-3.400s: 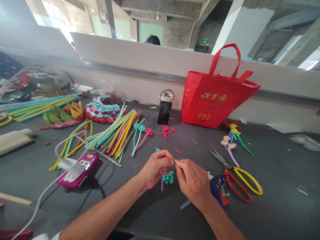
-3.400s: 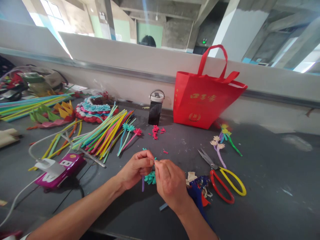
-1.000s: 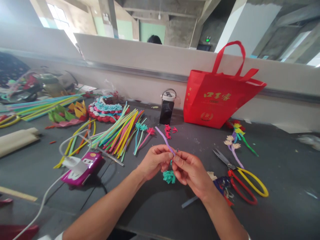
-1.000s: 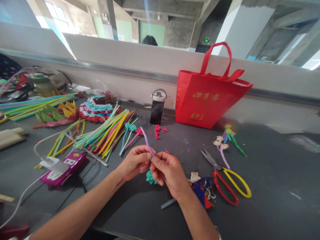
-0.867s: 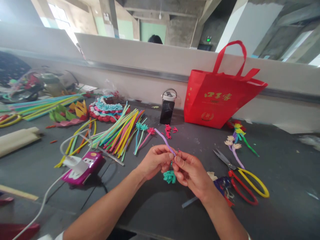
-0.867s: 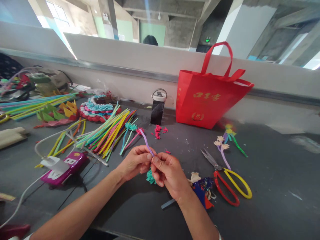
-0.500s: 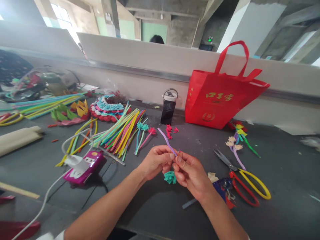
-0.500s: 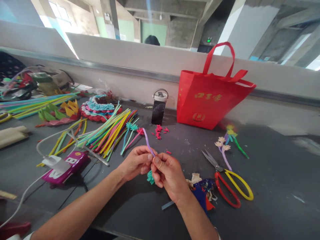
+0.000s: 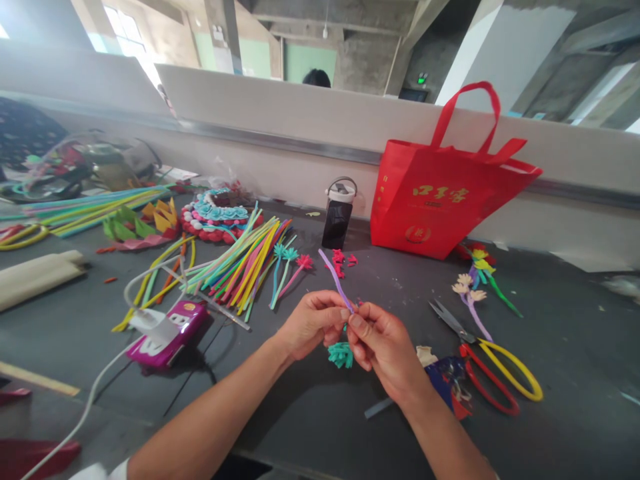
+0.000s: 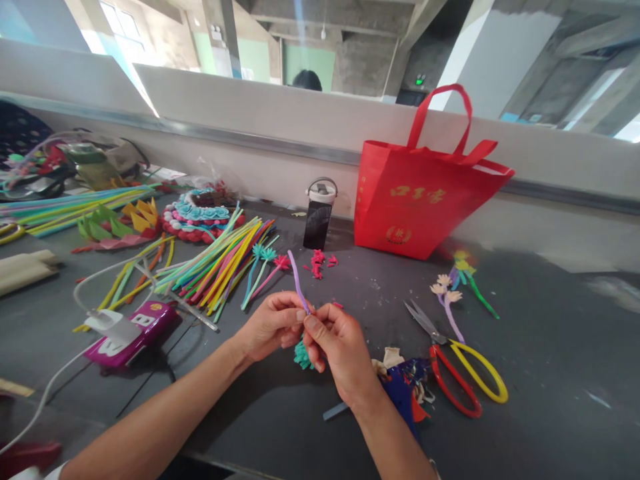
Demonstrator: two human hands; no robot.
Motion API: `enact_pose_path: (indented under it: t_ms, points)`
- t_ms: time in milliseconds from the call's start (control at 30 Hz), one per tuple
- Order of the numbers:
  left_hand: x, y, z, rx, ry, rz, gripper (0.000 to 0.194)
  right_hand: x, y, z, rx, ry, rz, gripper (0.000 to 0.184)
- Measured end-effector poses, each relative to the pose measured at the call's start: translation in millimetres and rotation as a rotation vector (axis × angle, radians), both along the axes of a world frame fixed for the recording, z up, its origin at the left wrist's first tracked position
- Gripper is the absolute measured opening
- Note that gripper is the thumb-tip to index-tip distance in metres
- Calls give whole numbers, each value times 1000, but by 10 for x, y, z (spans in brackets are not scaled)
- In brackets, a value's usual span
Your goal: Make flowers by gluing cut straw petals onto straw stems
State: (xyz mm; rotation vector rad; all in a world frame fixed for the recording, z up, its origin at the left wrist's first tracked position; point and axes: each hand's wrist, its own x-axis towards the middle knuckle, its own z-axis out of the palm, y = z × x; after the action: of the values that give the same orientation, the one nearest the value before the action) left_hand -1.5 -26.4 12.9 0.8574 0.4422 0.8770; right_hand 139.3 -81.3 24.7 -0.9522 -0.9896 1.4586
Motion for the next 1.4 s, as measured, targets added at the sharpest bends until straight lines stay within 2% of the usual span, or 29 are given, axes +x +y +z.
enact_pose_path:
  t_ms: [167, 500, 933, 1400]
  points:
    - [-17, 4, 7, 17, -5, -12, 18, 3, -18, 13, 38, -48, -1, 31]
    - [-58, 24, -4, 126, 27, -12, 18, 17, -29, 62, -55, 84, 102, 35]
    - [-38, 10, 32, 101, 29, 10, 22, 10, 5, 8, -62, 134, 93, 30]
    - [-34, 2, 11, 120, 60, 35, 21, 6, -11, 21, -18, 61, 63, 34]
